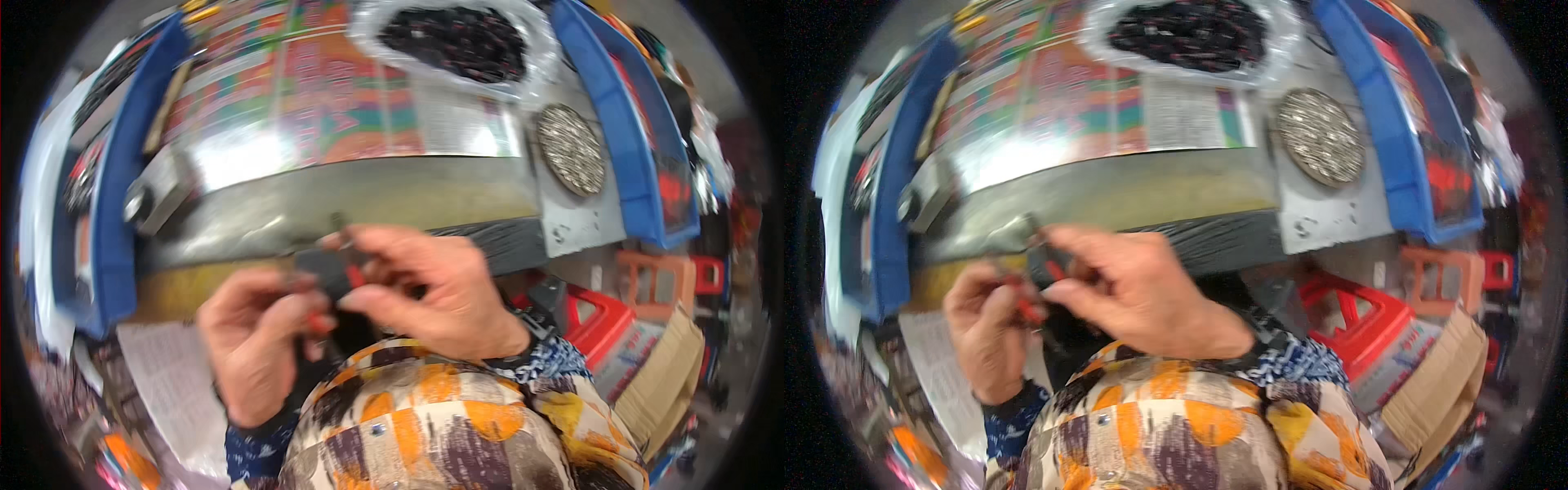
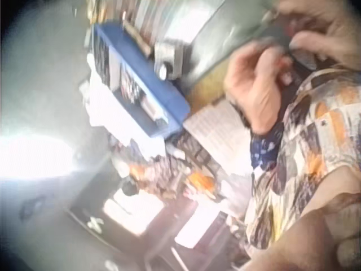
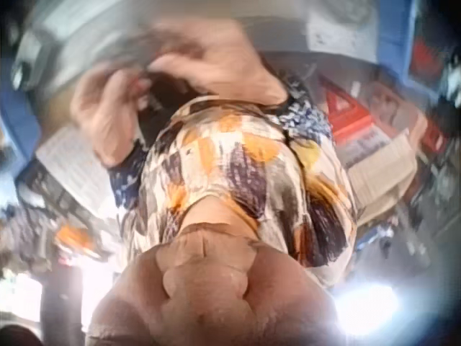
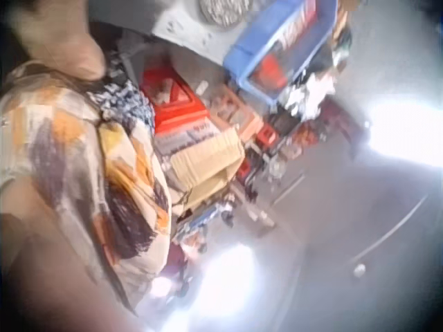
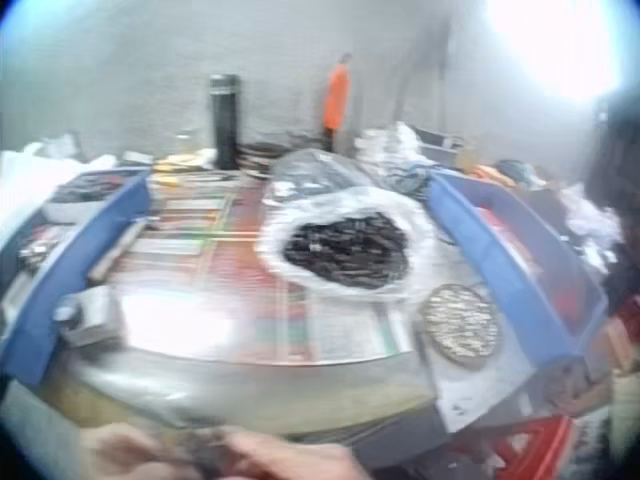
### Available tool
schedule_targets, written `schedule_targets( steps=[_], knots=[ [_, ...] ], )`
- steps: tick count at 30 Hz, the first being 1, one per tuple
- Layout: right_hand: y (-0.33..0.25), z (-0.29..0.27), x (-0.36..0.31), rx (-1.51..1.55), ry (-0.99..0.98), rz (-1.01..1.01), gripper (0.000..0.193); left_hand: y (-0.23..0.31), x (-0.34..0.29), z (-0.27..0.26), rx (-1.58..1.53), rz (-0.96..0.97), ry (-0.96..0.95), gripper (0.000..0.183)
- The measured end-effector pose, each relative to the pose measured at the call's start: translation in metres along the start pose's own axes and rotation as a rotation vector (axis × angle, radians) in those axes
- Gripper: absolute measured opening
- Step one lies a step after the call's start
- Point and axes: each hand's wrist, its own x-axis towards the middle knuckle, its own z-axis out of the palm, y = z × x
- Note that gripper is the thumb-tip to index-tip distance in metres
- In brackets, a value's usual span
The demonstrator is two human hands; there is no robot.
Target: The person assembles small electronic components at a workbench. They pick up a red and black plastic housing, insert a metal piece, and attach a black cylindrical component. The person repeats this process with multiple similar items, placing finished assemblies into a blue tray.
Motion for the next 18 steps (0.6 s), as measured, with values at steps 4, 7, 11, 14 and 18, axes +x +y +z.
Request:
schedule_targets(
  steps=[4, 7, 11, 14, 18],
  knots=[
    [-0.007, 0.000, -0.012, 0.142, -0.025, 0.133, 0.042, -0.009, 0.001, 0.015, -0.107, 0.020, -0.214, 0.014],
    [-0.010, 0.005, -0.017, 0.105, -0.019, 0.098, 0.043, -0.010, -0.004, 0.018, -0.125, 0.042, -0.223, 0.014],
    [-0.012, 0.009, -0.026, 0.109, -0.018, 0.021, 0.048, -0.010, -0.010, 0.022, -0.121, 0.069, -0.237, 0.014],
    [-0.013, 0.010, -0.031, 0.007, 0.015, 0.006, 0.048, -0.013, -0.012, 0.023, -0.122, 0.082, -0.237, 0.014],
    [-0.016, 0.010, -0.037, 0.089, 0.027, 0.034, 0.047, -0.016, -0.016, 0.025, -0.111, 0.112, -0.236, 0.014]
  ],
)
